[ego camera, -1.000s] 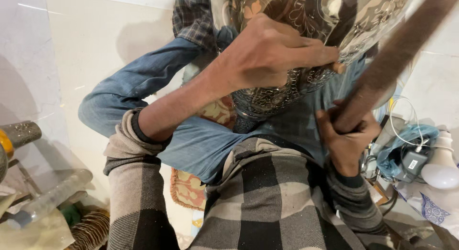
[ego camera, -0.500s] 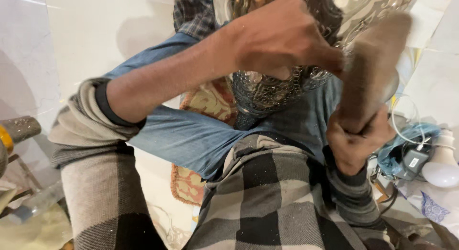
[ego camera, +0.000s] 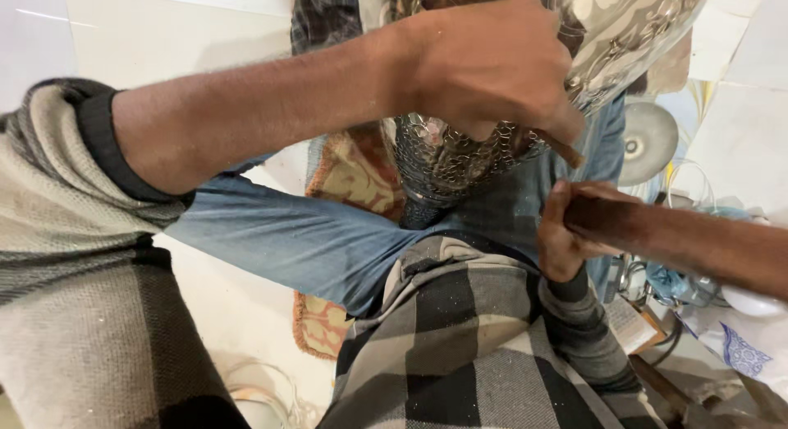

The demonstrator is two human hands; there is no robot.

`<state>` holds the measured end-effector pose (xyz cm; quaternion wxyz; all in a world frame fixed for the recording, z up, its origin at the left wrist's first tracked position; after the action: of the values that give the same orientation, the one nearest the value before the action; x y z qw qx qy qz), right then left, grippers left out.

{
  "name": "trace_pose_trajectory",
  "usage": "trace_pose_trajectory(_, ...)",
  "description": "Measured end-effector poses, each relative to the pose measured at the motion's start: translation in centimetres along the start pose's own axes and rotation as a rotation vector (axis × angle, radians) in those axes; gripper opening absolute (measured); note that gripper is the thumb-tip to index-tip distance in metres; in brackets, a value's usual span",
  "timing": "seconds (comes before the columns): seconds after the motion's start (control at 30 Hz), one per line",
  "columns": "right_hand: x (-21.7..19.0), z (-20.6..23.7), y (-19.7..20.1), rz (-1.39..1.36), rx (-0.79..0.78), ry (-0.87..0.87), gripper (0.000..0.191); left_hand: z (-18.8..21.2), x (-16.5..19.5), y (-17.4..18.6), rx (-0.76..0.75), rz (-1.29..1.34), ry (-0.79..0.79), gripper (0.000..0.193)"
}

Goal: The person sits on the floor with a large brass vase held between their legs and hammers a small punch against the vase surface with a wooden mallet, working decorative floral patterns into the metal. They reposition the punch and rotate their grip on the vase to move to new spots as they hammer.

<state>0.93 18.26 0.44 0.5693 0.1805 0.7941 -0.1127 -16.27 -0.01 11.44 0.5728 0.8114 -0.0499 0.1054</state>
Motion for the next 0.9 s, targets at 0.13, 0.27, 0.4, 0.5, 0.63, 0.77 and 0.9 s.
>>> trace_pose_trajectory(0.13, 1.2, -0.2, -0.4, 0.347, -0.118, -0.09, 0.03, -0.2, -0.3, -0.8, -0.211, 0.132, 0.024, 0.039)
trace_pose_trajectory(0.27, 1.2, 0.0, -1.7, 0.674, 0.017, 0.233, 0.054, -0.6, -0.4, -0.4, -0.079, 0.037, -0.098, 0.025)
trace_pose_trajectory(0.4, 0.9, 0.1, -2.6, 0.738, 0.042, 0.256, 0.055, -0.9, -0.8, -0.3, -0.141, 0.075, -0.151, 0.019)
trace_pose_trajectory(0.5, 0.6, 0.2, -2.1, 0.743, -0.011, 0.17, 0.051, -1.0, -0.7, -0.2, -0.192, 0.11, -0.14, 0.013)
trace_pose_trajectory(0.63, -0.3, 0.0, -1.3, 0.609, -0.112, 0.203, 0.036, -0.6, -0.7, -0.1, -0.195, 0.098, -0.132, 0.012)
trace_pose_trajectory(0.77, 0.0, -0.4, -0.4, 0.481, -0.181, 0.116, 0.027, 0.0, -0.5, 0.0, -0.14, 0.101, -0.101, 0.034)
trace_pose_trajectory(0.9, 1.1, -0.6, 0.9, 0.378, -0.188, 0.003, 0.027, 0.9, 0.2, -0.1, -0.147, -0.017, 0.039, 0.032)
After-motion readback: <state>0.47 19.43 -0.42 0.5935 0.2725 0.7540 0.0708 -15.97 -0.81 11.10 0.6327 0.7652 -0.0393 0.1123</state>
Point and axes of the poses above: each hand's wrist, its own z-axis away from the middle knuckle, its own y-axis out of the back of the hand, x = y × z, the point moved 3 cm from there along -z, towards the middle knuckle, and after that the axes turned 1 degree about -z, right-handed, at the moved point
